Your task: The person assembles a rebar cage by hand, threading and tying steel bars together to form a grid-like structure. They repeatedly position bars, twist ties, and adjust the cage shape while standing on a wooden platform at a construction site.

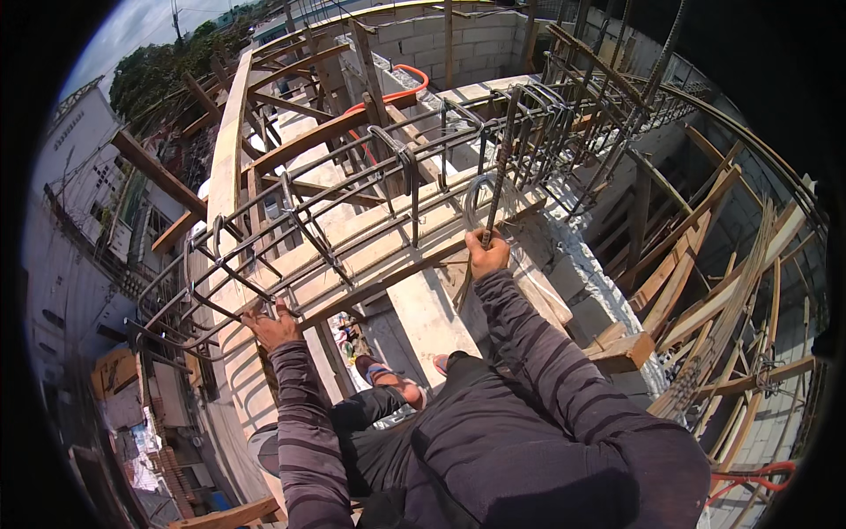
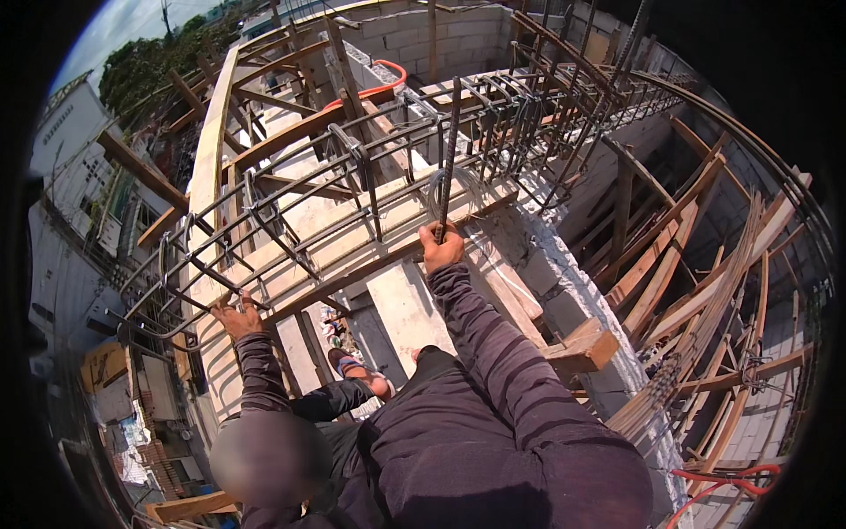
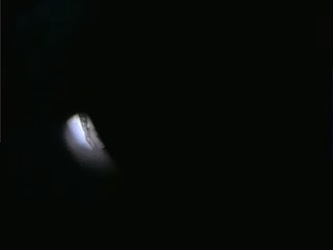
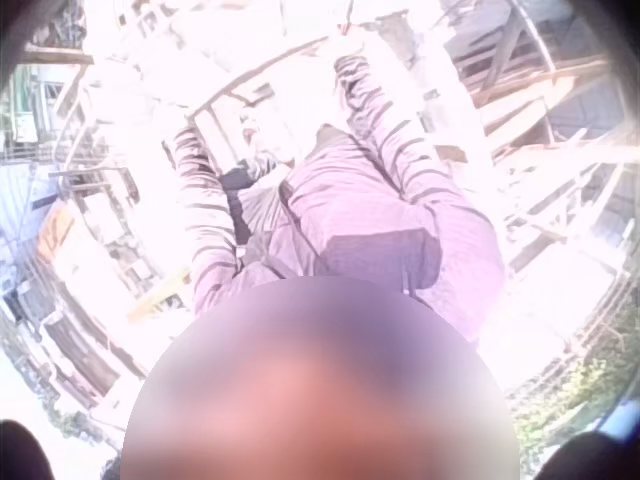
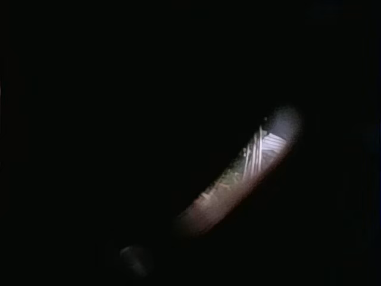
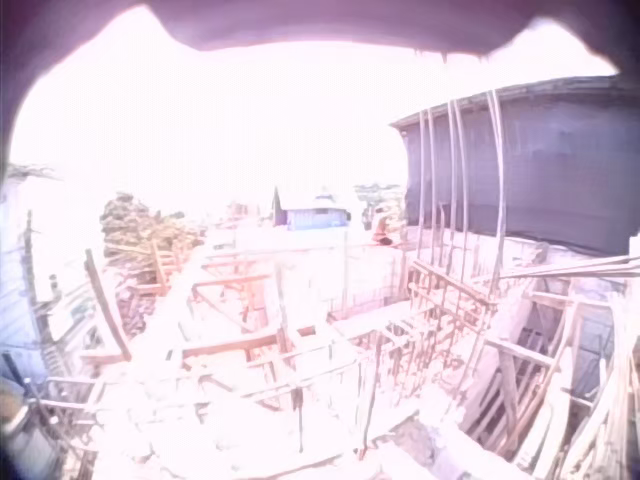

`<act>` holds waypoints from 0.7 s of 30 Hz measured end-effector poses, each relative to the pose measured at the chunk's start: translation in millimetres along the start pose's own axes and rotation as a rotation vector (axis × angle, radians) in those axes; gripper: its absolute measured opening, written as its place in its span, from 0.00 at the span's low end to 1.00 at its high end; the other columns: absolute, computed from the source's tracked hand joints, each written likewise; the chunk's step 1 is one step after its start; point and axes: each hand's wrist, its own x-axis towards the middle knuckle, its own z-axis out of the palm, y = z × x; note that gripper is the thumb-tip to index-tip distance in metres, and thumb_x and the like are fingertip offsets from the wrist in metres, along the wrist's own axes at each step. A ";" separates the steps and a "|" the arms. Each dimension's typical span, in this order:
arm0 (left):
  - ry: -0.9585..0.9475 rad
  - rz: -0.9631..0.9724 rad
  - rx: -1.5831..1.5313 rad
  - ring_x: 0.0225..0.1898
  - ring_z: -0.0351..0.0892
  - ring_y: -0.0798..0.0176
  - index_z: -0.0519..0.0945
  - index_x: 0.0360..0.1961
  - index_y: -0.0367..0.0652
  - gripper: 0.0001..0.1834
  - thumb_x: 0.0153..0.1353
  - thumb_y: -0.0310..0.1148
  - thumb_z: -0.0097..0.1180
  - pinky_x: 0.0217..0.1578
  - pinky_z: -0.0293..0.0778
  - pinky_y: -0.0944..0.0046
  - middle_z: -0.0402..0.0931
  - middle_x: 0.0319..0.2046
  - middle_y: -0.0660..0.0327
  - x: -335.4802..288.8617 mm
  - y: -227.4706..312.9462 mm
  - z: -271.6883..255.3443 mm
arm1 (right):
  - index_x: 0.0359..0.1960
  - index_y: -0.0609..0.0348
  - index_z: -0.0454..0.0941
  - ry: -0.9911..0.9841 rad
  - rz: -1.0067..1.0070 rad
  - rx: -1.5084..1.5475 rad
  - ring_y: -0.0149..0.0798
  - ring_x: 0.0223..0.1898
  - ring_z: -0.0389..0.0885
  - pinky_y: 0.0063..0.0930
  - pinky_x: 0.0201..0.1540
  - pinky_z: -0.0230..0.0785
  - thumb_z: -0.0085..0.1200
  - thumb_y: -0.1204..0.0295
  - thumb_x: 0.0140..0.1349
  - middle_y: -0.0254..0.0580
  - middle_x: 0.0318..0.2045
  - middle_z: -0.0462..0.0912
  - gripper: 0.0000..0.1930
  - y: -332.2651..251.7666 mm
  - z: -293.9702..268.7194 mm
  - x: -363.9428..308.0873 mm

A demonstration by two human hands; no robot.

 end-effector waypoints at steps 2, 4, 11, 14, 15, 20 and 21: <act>-0.246 0.088 0.015 0.53 0.67 0.32 0.69 0.51 0.32 0.29 0.58 0.45 0.60 0.54 0.66 0.46 0.62 0.55 0.38 -42.4 -18.7 -32.3 | 0.29 0.62 0.77 0.176 0.079 -0.101 0.44 0.27 0.80 0.36 0.36 0.72 0.65 0.66 0.53 0.44 0.23 0.80 0.12 14.4 3.9 51.1; -0.508 0.113 0.010 0.48 0.70 0.35 0.67 0.51 0.32 0.30 0.53 0.40 0.64 0.50 0.69 0.48 0.64 0.49 0.41 -76.5 -40.6 -57.3 | 0.29 0.62 0.79 0.211 0.081 -0.202 0.48 0.29 0.82 0.38 0.38 0.73 0.66 0.64 0.51 0.47 0.25 0.82 0.14 27.1 6.8 86.0; -0.708 -0.080 -0.101 0.50 0.71 0.39 0.73 0.48 0.34 0.29 0.52 0.45 0.65 0.50 0.70 0.50 0.68 0.48 0.42 -108.0 -73.1 -62.7 | 0.34 0.62 0.77 0.188 0.089 -0.534 0.58 0.35 0.81 0.46 0.42 0.72 0.63 0.60 0.53 0.54 0.29 0.82 0.17 42.9 49.7 121.6; -0.670 -0.069 -0.005 0.50 0.73 0.39 0.75 0.48 0.32 0.30 0.51 0.46 0.66 0.51 0.70 0.52 0.70 0.48 0.41 -108.0 -72.6 -56.5 | 0.34 0.62 0.76 0.219 0.052 -0.633 0.58 0.36 0.81 0.47 0.41 0.72 0.60 0.64 0.55 0.53 0.30 0.82 0.14 44.5 56.1 121.8; -0.671 -0.083 -0.023 0.51 0.73 0.40 0.75 0.49 0.32 0.32 0.51 0.47 0.66 0.52 0.70 0.52 0.70 0.49 0.41 -107.5 -74.2 -56.4 | 0.34 0.62 0.77 0.205 0.008 -0.563 0.58 0.35 0.81 0.46 0.40 0.72 0.60 0.65 0.55 0.53 0.29 0.82 0.13 45.4 54.5 120.8; -0.837 -0.207 0.039 0.52 0.74 0.42 0.77 0.50 0.34 0.33 0.53 0.51 0.64 0.55 0.69 0.52 0.74 0.49 0.42 -106.0 -76.7 -43.0 | 0.31 0.61 0.77 0.148 -0.127 -0.401 0.53 0.30 0.81 0.42 0.36 0.72 0.59 0.69 0.55 0.48 0.25 0.81 0.08 39.4 43.6 110.9; -0.861 -0.185 0.036 0.52 0.74 0.42 0.78 0.49 0.34 0.32 0.53 0.51 0.64 0.55 0.69 0.53 0.75 0.49 0.41 -106.7 -76.5 -40.3 | 0.32 0.61 0.77 0.136 -0.165 -0.379 0.54 0.31 0.81 0.42 0.37 0.72 0.59 0.69 0.56 0.49 0.26 0.81 0.09 34.5 44.1 108.8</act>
